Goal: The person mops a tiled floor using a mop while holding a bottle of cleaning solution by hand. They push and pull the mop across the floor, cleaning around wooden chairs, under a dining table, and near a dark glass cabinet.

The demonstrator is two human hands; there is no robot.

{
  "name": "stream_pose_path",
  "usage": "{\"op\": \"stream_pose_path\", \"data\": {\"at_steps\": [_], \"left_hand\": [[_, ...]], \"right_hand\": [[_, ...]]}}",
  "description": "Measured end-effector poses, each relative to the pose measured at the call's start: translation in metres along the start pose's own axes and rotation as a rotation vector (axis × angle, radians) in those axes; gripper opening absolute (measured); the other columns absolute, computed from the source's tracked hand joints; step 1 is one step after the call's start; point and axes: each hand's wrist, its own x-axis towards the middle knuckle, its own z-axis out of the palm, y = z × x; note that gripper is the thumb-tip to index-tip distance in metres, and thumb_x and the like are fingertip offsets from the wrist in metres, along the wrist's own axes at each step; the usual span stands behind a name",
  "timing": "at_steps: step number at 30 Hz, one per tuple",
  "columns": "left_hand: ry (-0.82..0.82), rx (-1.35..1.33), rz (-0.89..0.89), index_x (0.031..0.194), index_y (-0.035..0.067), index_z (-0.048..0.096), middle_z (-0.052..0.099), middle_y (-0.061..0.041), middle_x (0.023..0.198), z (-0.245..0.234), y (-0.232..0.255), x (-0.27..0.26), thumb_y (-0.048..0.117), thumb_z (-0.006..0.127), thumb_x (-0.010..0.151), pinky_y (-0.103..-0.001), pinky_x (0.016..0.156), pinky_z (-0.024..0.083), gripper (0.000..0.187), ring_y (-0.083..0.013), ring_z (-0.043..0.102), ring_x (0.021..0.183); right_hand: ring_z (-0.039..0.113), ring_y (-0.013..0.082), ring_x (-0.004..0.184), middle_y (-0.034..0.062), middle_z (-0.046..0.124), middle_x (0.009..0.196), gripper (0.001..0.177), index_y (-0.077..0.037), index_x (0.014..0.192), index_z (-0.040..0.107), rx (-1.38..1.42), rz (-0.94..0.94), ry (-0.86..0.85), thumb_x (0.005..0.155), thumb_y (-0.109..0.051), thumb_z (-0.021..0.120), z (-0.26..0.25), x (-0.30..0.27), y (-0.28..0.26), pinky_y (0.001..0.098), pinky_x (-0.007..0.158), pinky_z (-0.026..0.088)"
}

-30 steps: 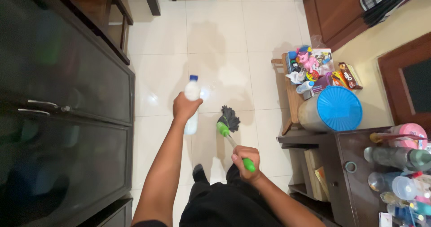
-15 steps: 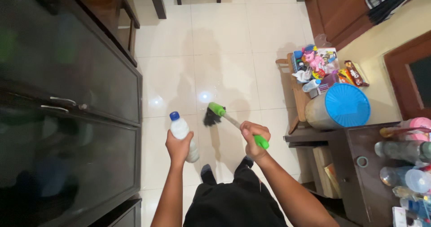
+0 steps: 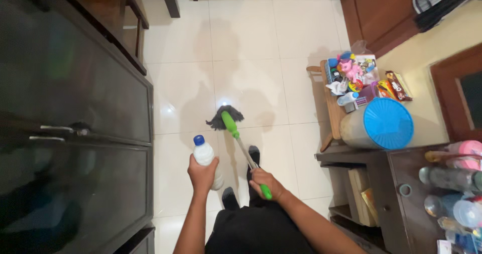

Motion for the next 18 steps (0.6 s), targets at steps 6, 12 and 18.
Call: {"op": "stream_pose_path", "data": {"at_steps": [6, 12, 18], "left_hand": [[-0.009, 0.035, 0.004, 0.110, 0.002, 0.065, 0.076, -0.016, 0.101, 0.037, 0.024, 0.027, 0.022, 0.086, 0.069, -0.040, 0.085, 0.056, 0.051, -0.0286, 0.074, 0.093], [0.043, 0.066, -0.070, 0.111, 0.002, 0.065, 0.076, -0.015, 0.099, 0.072, 0.050, 0.062, 0.021, 0.086, 0.068, -0.039, 0.085, 0.056, 0.051, -0.0272, 0.075, 0.092], [0.103, 0.021, -0.096, 0.112, 0.002, 0.064, 0.075, -0.013, 0.102, 0.098, 0.079, 0.082, 0.018, 0.085, 0.070, -0.038, 0.086, 0.055, 0.050, -0.0245, 0.073, 0.093]], "right_hand": [[0.064, 0.0411, 0.105, 0.0208, 0.064, 0.098, 0.012, -0.001, 0.081, 0.060, -0.030, -0.035, -0.070, 0.086, 0.001, 0.071, -0.034, 0.065, 0.082, 0.0540, 0.106, 0.044], [0.057, 0.0422, 0.125, 0.0149, 0.062, 0.102, 0.015, -0.006, 0.090, 0.060, -0.124, 0.063, -0.146, 0.087, -0.009, 0.074, -0.059, 0.165, 0.195, 0.0598, 0.105, 0.042], [0.057, 0.0344, 0.126, 0.0101, 0.064, 0.104, 0.017, -0.009, 0.089, 0.062, -0.258, 0.172, -0.293, 0.092, -0.023, 0.071, -0.111, 0.260, 0.260, 0.0609, 0.112, 0.039]]}}
